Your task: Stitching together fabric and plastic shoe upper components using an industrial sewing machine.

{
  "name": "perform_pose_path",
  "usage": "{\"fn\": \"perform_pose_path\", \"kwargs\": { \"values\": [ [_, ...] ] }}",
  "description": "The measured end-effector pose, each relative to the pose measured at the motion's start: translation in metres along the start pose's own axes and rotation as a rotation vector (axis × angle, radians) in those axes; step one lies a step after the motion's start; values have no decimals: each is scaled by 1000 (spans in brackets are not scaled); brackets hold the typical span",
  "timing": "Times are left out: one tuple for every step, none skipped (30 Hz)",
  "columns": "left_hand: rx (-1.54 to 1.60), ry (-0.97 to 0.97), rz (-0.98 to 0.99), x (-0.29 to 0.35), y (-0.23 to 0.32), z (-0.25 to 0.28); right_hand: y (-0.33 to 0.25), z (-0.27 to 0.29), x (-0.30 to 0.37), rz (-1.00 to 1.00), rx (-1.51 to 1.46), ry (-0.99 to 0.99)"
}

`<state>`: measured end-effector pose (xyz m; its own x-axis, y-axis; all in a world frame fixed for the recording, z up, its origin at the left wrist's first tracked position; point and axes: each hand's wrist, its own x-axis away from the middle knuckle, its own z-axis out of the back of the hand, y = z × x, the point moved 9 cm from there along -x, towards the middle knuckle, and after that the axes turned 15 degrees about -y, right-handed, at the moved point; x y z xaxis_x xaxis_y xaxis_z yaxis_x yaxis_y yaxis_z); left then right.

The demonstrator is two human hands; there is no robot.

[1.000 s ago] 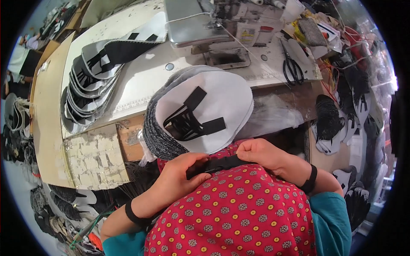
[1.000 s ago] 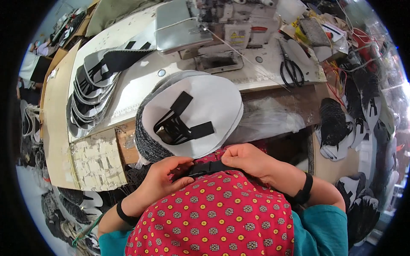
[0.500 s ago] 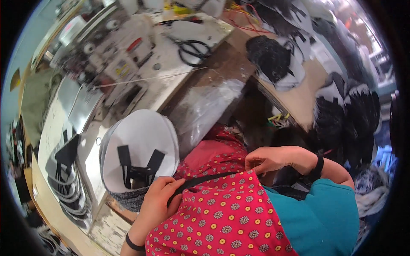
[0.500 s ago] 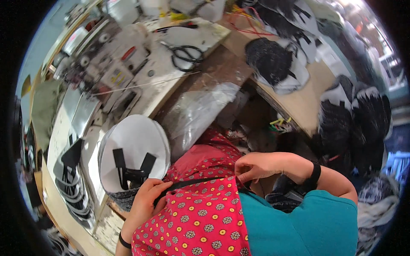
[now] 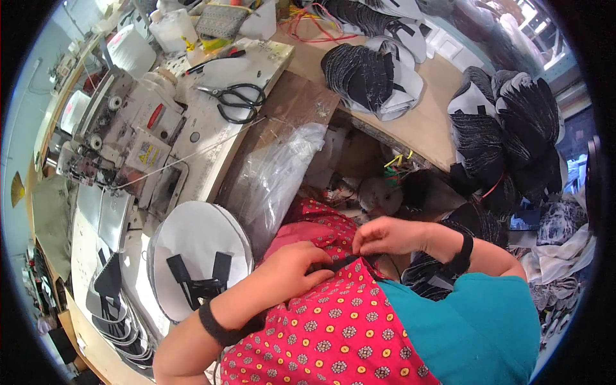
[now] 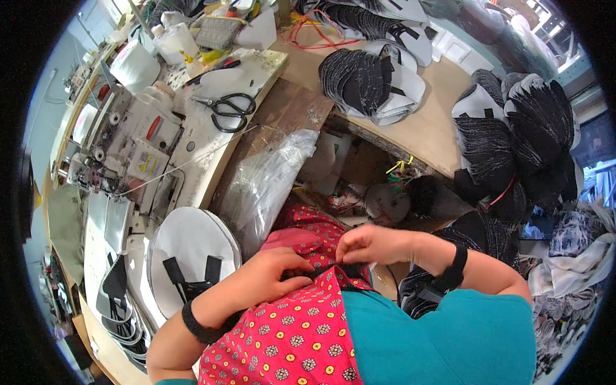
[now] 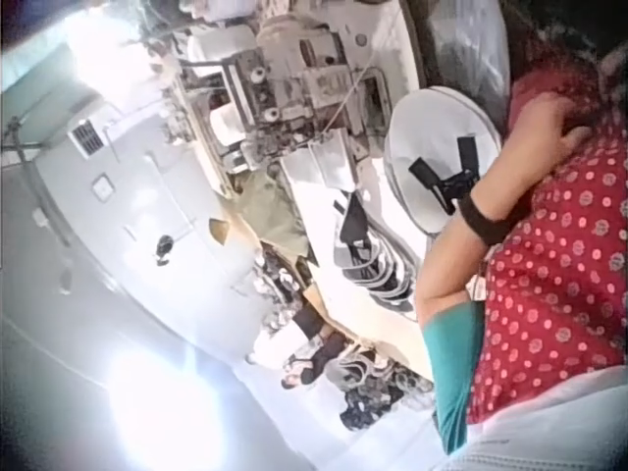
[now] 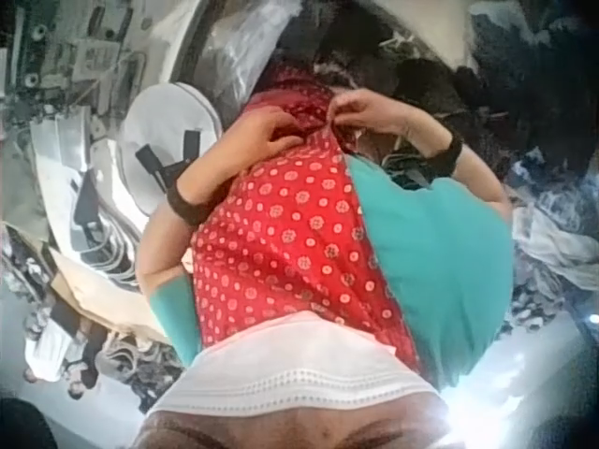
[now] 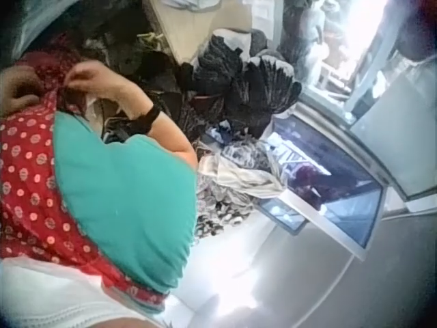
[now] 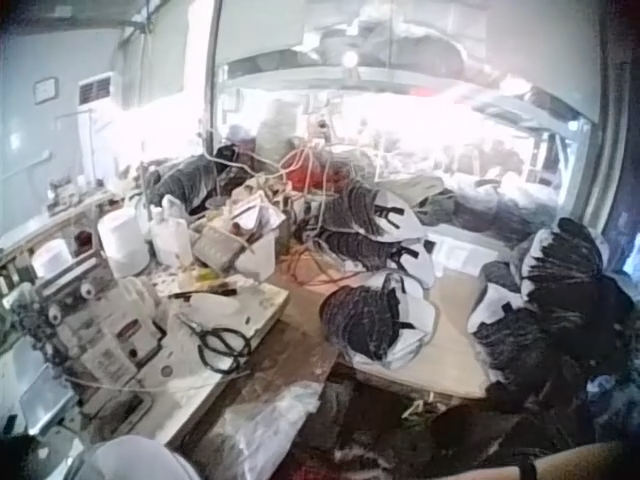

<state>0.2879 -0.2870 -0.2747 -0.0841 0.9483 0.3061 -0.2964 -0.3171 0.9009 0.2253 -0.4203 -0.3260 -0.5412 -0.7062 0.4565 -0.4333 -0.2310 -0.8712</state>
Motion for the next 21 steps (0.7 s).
{"fn": "perform_pose_path", "kwargs": {
  "values": [
    [-74,-72,-29,-9,3,-6,-4,-8,2,8,28,-61],
    [-151,-129,-84,-14,9,-12,-17,-11,4,98,122,-35],
    [-150,-155,-63,-18,7,-14,-25,-12,7,138,209,17],
    [-188,-140,-93,-21,12,-13,-29,-17,8,139,219,14],
    [-223,-123,-122,-22,16,-12,-23,-18,7,28,278,23],
    [-228,-120,-126,-25,18,-12,-19,-20,6,-34,321,-8],
    [-256,-131,-114,-27,18,-12,-16,-17,5,-85,350,30],
    [-297,-173,-71,-30,15,-15,-15,-20,2,-49,276,-15],
    [-283,-130,-103,-30,18,-11,-14,-20,-1,1,161,-39],
    [-139,-182,26,-33,3,-12,-8,-15,-5,-1,118,-7],
    [16,-220,136,-33,-9,-15,-9,-19,-7,65,129,-32],
    [13,-235,158,-33,-12,-15,-4,-14,-7,100,25,59],
    [56,-209,202,-31,-18,-13,9,-10,-7,58,-76,140],
    [106,-204,262,-29,-24,-14,10,-10,-4,135,-159,200],
    [107,-199,255,-27,-23,-15,16,-15,-5,133,-175,198],
    [173,-129,277,-24,-25,-12,22,-16,-2,141,-246,269],
    [240,-56,316,-20,-29,-9,27,-15,1,149,-289,352],
    [202,-9,270,-19,-22,-7,29,-18,5,184,-368,378],
    [203,-24,272,-18,-18,-12,33,-23,6,158,-401,384],
    [80,38,239,-16,-9,-8,32,-24,8,158,-369,403],
    [-34,77,235,-14,-1,-6,28,-24,11,173,-315,423]
  ]
}}
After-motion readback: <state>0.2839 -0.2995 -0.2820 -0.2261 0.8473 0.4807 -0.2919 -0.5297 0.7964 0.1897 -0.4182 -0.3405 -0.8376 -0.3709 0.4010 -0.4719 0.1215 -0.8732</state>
